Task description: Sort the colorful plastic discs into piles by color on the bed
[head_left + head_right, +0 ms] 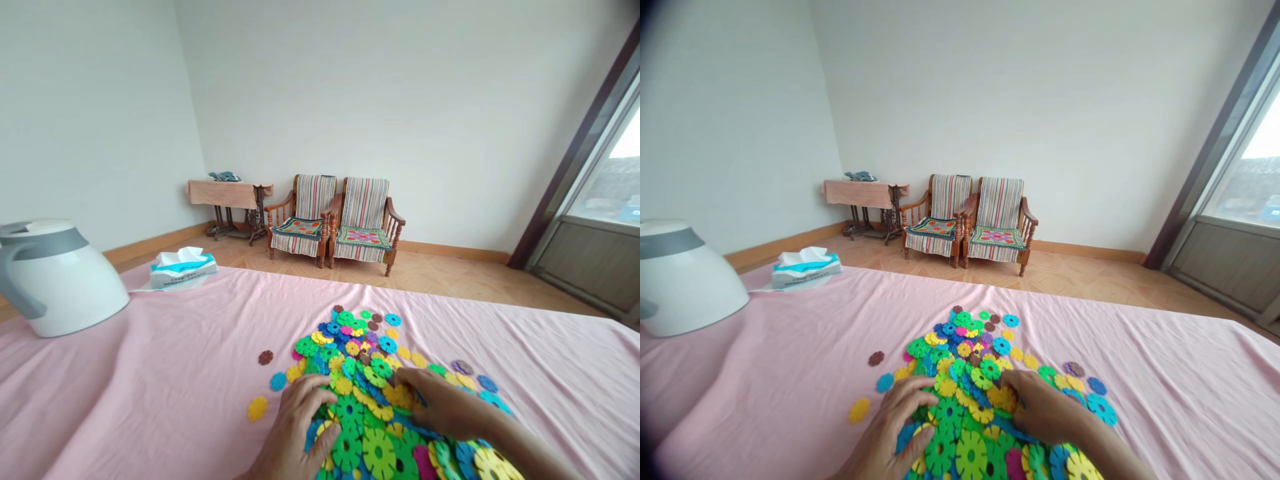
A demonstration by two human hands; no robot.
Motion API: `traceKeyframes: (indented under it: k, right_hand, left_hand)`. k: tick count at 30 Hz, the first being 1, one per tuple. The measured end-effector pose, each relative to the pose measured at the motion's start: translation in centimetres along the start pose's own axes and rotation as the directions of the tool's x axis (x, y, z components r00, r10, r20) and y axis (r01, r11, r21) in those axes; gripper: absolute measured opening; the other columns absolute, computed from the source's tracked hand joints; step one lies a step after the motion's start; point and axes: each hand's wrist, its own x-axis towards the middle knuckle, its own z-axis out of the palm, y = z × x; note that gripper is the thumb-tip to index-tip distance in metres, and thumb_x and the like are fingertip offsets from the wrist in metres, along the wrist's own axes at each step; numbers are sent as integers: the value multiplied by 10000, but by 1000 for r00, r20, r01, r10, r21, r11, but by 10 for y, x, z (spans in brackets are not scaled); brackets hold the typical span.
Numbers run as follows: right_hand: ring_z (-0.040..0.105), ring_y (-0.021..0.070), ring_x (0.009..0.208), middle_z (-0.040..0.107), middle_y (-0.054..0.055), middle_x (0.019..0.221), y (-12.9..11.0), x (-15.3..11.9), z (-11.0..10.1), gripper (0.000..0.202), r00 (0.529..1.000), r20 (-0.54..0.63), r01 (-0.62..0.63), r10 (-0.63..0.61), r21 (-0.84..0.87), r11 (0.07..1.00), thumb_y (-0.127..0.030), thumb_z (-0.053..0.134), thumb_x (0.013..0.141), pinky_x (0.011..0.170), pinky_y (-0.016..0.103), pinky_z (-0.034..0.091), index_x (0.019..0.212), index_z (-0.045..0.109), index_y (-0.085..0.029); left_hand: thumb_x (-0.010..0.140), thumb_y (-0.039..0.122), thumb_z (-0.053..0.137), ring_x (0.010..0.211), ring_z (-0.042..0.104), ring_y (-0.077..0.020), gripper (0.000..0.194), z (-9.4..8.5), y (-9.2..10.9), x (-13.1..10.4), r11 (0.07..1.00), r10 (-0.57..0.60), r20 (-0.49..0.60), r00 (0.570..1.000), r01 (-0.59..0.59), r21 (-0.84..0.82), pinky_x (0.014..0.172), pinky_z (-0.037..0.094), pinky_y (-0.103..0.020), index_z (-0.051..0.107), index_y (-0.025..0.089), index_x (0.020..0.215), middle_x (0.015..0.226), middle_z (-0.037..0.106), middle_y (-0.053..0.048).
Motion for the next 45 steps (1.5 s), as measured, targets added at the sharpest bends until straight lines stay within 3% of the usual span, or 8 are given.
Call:
traceKeyframes:
  k: [7,13,16,23,28,34,38,45]
  right_hand:
    - [498,144,733,576,3,798,6,-5,-20,151,997,-15,-72,73,46,996,-264,549,742,660,263,393,857,614,-190]
    - [521,104,720,588,-14,814,-43,2,-38,145,986,28,150,-163,256,955,-300,579,797,626,209,412,900,622,-208]
    - [592,132,807,648,24,931,-57,31,-36,222,976,-19,214,-215,225,951,-346,585,810,685,228,455,977,643,-212]
    - [542,296,1108,637,129,1152,-45,144,-20,465,974,-219,42,-59,-82,996,-410,591,779,909,407,408,1182,613,-179]
    - [441,395,1199,527,211,1275,-48,171,-1,636,977,-210,13,-39,-127,992,-524,562,766,927,532,355,1276,552,-144]
    - [571,228,1003,617,91,1068,-59,110,-3,396,981,-78,168,-176,-96,981,-359,616,744,885,341,430,1107,638,-203]
    - [529,248,1152,578,82,1252,-64,39,-9,466,955,14,294,-295,51,954,-345,612,782,980,385,423,1240,581,-267]
    - [426,353,1303,494,52,1414,12,-67,11,582,916,-396,-14,58,112,994,-573,540,805,1034,528,416,1347,500,-364]
  left_hand:
    - [911,381,543,1132,575,-238,218,-1,-2,1,1000,-2,5,1000,2,-3,953,512,-390,591,258,1084,1208,606,-74]
    - [911,395,550,1141,574,-226,285,1,-7,1,999,31,-6,999,-31,-13,963,507,-363,548,270,1167,1225,603,-68]
    - [905,406,558,1140,575,-217,312,1,-8,0,998,48,-14,999,-49,-33,966,503,-336,538,268,1185,1222,607,-66]
    - [834,526,613,1155,556,-252,446,17,-28,-7,997,70,-27,997,-70,21,991,468,-375,558,276,1199,1219,614,-65]
    - [830,535,613,1156,551,-257,464,26,-43,-9,990,126,13,992,-127,58,991,462,-369,551,265,1203,1222,612,-75]
    - [860,482,594,1189,533,-265,526,16,-28,-6,995,97,-14,995,-96,16,989,471,-383,444,266,1315,1294,560,-92]
    - [890,438,577,1238,499,-260,561,5,-8,-4,999,31,-22,999,-31,-13,1015,461,-383,357,278,1379,1360,507,-94]
    - [842,575,582,1304,422,-310,649,-10,4,-4,997,68,90,994,-70,14,1039,427,-462,394,276,1386,1438,425,-113]
